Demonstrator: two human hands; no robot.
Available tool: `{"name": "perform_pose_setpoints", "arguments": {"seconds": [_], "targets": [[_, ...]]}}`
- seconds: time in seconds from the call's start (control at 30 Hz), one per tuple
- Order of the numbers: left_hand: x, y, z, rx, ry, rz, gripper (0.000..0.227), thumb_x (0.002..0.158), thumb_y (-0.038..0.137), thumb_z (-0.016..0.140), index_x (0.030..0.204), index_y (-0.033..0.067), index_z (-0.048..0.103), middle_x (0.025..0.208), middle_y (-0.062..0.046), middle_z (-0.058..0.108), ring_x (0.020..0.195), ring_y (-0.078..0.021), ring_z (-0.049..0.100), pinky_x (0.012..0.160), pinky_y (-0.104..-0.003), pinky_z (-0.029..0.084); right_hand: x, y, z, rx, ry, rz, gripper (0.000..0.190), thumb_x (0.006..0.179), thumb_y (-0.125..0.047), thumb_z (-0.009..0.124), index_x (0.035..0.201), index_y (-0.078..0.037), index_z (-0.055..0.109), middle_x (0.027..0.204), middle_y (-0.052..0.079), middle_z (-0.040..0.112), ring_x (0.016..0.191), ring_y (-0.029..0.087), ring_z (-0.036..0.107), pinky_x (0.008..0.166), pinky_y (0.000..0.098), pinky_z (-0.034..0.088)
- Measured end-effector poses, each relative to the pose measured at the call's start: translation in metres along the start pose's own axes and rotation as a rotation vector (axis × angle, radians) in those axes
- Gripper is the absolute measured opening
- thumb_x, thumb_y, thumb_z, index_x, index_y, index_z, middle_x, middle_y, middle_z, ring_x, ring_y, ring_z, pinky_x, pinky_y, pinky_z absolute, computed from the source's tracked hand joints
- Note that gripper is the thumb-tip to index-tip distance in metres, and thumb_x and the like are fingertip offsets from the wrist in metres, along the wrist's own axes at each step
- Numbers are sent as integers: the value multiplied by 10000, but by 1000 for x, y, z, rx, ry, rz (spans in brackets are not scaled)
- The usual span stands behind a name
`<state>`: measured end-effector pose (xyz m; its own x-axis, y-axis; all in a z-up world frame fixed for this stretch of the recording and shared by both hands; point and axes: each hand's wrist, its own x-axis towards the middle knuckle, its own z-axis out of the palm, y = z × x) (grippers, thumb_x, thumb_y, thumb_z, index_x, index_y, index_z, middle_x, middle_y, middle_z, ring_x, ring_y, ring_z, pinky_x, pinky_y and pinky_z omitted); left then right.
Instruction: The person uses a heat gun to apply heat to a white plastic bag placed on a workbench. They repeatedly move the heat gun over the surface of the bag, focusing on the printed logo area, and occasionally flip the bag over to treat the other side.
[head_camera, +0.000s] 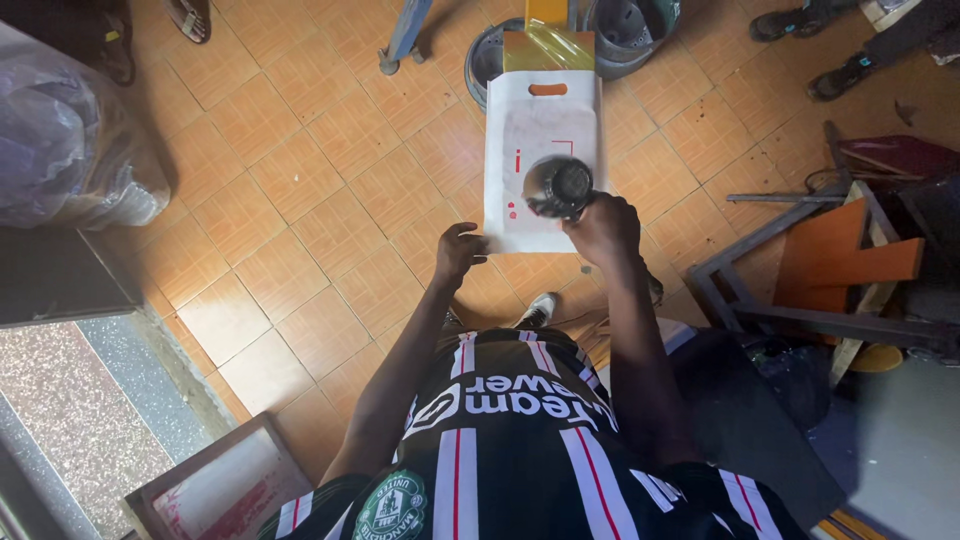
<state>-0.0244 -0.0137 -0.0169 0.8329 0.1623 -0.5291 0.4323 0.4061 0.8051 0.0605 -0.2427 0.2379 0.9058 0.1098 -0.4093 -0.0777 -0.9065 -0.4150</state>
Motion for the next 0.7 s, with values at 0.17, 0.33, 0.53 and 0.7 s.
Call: {"name": "perform_pose_setpoints", "arguments": {"seconds": [0.17,0.33,0.53,0.7], "targets": [[14,-18,-7,-12,-8,12,545,806,3,778,1270,-89,508,938,-209,692,732,-292,752,640,-371,671,-9,-4,-8,9,-69,-17,295,850,-262,709,918,22,750,897,267,751,982,491,720,810,581,579],[6,-8,-15,-10,32,43,515,824,20,777,1252,-84,510,933,-213,687,738,-297,747,654,-372,669,-7,-17,1,35,-43,-24,265,864,-290,703,905,-33,754,841,203,754,931,437,744,763,528,601],[-4,-7,-23,-62,101,89,519,820,18,785,1238,-74,493,915,-223,681,706,-281,730,617,-347,662,27,-34,21,-10,-50,-77,289,844,-286,733,933,-14,773,941,221,768,1001,445,733,831,554,589],[-8,-5,-23,-75,138,70,467,828,10,764,1205,-74,503,885,-187,683,671,-241,720,585,-307,652,57,-40,9,7,57,-91,345,829,-281,774,998,18,752,978,241,755,1014,483,715,872,585,577]]}}
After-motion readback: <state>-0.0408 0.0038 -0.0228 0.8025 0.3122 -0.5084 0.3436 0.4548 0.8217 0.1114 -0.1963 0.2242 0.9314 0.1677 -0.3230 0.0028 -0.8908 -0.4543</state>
